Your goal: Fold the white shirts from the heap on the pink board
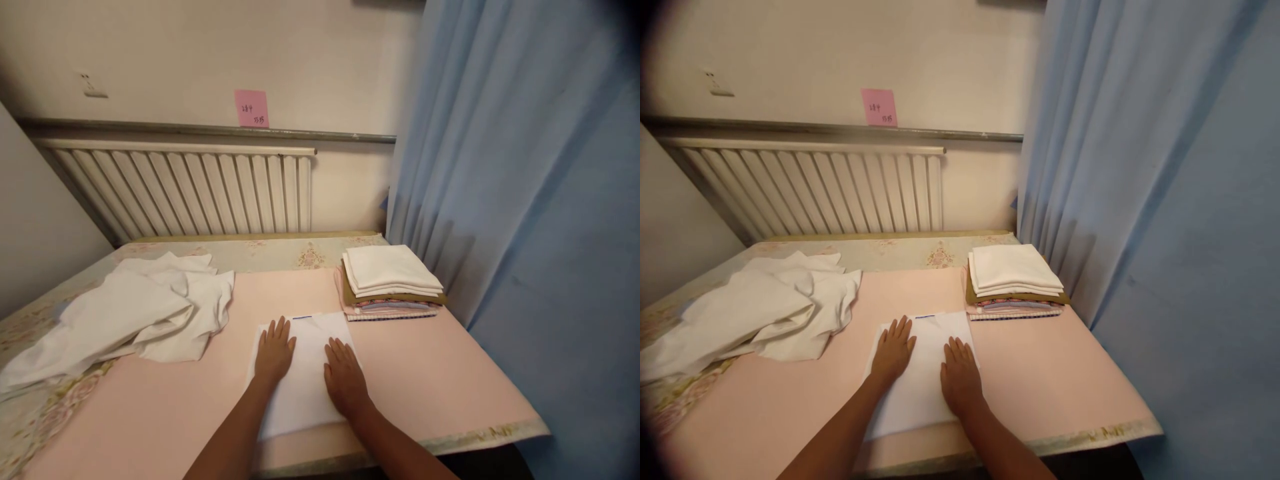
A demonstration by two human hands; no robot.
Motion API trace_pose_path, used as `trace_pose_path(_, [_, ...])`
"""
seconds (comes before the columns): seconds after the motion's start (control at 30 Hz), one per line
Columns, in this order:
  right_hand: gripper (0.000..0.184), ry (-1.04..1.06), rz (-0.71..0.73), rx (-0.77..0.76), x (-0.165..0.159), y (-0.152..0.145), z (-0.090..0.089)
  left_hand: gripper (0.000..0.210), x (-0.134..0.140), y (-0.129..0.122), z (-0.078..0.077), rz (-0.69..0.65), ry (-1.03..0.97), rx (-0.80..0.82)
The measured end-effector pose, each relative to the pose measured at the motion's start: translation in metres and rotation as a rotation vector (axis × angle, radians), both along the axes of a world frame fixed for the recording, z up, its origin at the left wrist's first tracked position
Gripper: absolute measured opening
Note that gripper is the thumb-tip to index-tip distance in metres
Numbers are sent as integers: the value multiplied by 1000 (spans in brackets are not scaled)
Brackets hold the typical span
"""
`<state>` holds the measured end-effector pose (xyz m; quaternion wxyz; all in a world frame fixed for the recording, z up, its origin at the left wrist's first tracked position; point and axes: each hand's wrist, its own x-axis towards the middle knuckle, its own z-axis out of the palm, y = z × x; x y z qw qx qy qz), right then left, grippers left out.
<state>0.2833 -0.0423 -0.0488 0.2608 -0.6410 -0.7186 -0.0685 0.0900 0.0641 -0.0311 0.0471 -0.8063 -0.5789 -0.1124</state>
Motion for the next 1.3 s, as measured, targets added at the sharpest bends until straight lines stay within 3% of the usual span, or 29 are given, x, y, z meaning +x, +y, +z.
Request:
trace_pose_path(0.2, [42,9,-7,-8,-1,1,0,54,0,-6,-1,25,-16,9])
trace_pose_path(0.5, [40,6,-6,17,1,-1,-4,54,-19,-50,-7,18,-5,27])
trace_pose_path(0.67, [36,62,-80,1,-10,14,-1,53,-24,-61,-9,36,-11,61])
trace_pose_path(0.87, [45,-59,159,16,-16,46,8,53,-24,-59,-8,43,-18,27])
trace_pose_path(0.93, [47,-75,170,-9,-9,56,8,53,-24,-59,-8,39,-18,32])
trace_pose_path(1.1, [46,-46,56,-13,5,69,3,53,-24,-59,-9,43,-24,37])
trace_pose_path(1.3, [48,-1,-170,-1,7,57,-2,52,-23,-59,-6,45,-21,19])
